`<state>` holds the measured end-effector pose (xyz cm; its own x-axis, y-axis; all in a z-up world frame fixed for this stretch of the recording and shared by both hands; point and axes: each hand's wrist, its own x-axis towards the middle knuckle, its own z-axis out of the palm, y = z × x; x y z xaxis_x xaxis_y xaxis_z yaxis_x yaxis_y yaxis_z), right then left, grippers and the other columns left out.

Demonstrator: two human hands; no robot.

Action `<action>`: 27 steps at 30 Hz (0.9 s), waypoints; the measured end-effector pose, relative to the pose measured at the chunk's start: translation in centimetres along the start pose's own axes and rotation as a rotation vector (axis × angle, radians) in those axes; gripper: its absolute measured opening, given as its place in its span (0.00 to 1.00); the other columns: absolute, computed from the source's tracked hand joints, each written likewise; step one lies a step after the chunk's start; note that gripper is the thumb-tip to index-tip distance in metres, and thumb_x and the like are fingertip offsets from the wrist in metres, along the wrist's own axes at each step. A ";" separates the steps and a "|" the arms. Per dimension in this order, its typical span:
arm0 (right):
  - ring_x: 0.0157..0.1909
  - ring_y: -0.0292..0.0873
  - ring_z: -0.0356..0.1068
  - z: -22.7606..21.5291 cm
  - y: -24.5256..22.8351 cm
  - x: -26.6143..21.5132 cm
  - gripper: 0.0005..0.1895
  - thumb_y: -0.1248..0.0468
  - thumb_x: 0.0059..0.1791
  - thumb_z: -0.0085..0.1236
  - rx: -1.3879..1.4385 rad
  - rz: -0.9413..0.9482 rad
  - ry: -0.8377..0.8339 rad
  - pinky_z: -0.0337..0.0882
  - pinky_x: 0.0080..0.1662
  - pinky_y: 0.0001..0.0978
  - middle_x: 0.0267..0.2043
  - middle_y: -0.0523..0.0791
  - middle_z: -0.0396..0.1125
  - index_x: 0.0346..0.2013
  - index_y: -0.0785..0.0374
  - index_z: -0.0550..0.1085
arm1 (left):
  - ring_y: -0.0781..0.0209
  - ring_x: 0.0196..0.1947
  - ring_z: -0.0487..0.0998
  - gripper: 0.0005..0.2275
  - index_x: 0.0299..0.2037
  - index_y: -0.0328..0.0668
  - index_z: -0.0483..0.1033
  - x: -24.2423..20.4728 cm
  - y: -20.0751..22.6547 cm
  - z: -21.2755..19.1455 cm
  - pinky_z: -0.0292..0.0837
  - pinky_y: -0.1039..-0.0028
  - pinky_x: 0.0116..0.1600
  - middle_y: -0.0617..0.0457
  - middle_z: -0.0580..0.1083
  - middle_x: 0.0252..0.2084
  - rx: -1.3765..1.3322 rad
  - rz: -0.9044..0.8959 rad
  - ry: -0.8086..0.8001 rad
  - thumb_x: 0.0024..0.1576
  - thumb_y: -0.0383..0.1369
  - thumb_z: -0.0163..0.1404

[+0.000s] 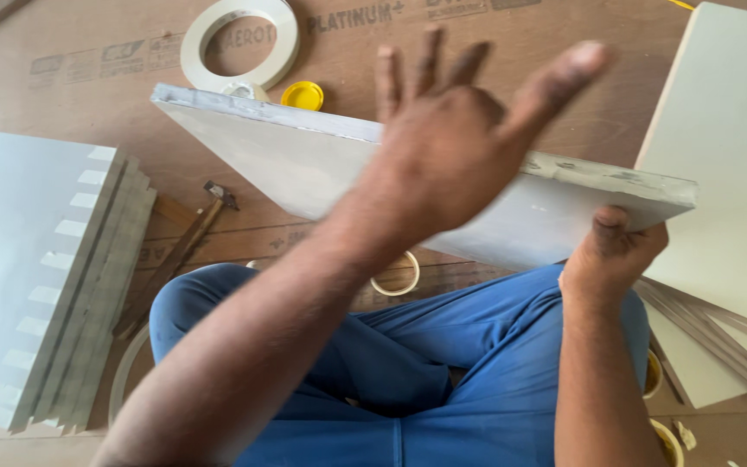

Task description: The person applies white adhesive to the edge of a rectangular board using a small brush. They then press a strip of edge banding onto the glued edge and smooth it down with their hands. Finally, they apply pieces of masking tape along the edge to secure the banding.

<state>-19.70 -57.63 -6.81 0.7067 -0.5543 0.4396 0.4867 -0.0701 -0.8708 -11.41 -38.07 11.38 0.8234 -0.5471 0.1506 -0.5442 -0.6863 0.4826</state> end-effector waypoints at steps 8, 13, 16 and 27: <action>0.53 0.36 0.69 0.7 -0.7 0.3 0.39 0.35 0.51 0.66 -0.016 0.004 0.017 0.71 0.54 0.29 0.47 0.42 0.72 0.49 0.72 0.73 | 0.30 0.71 0.64 0.30 0.76 0.79 0.34 4.4 5.4 7.3 0.27 0.28 0.78 0.49 0.84 0.40 0.032 0.284 -0.044 0.63 0.61 0.05; 0.52 0.35 0.68 0.2 -0.1 0.1 0.35 0.38 0.53 0.65 -0.036 -0.011 0.011 0.70 0.54 0.29 0.46 0.43 0.72 0.46 0.71 0.74 | 0.30 0.75 0.54 0.37 0.75 0.72 0.44 7.3 7.2 9.4 0.22 0.26 0.76 0.50 0.83 0.44 -0.099 0.217 -0.096 0.56 0.65 0.07; 0.49 0.35 0.68 0.0 0.4 0.1 0.33 0.40 0.54 0.66 -0.028 -0.003 0.024 0.70 0.52 0.27 0.44 0.43 0.72 0.44 0.71 0.73 | 0.30 0.77 0.48 0.43 0.73 0.57 0.56 8.1 8.0 9.9 0.17 0.29 0.76 0.40 0.80 0.52 -0.241 0.170 -0.146 0.55 0.67 0.05; 0.47 0.34 0.68 0.3 -0.8 0.2 0.40 0.34 0.49 0.68 -0.001 0.012 -0.012 0.70 0.53 0.27 0.45 0.42 0.69 0.47 0.71 0.72 | 0.44 0.81 0.31 0.15 0.67 0.82 0.61 -4.2 -6.4 -0.6 0.29 0.52 0.85 0.43 0.42 0.80 0.251 -0.029 0.286 0.72 0.49 0.43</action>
<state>-19.74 -57.45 -5.94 0.7187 -0.5453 0.4314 0.4774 -0.0640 -0.8763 -11.24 -31.08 8.22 0.8316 -0.3940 0.3915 -0.5130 -0.8151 0.2693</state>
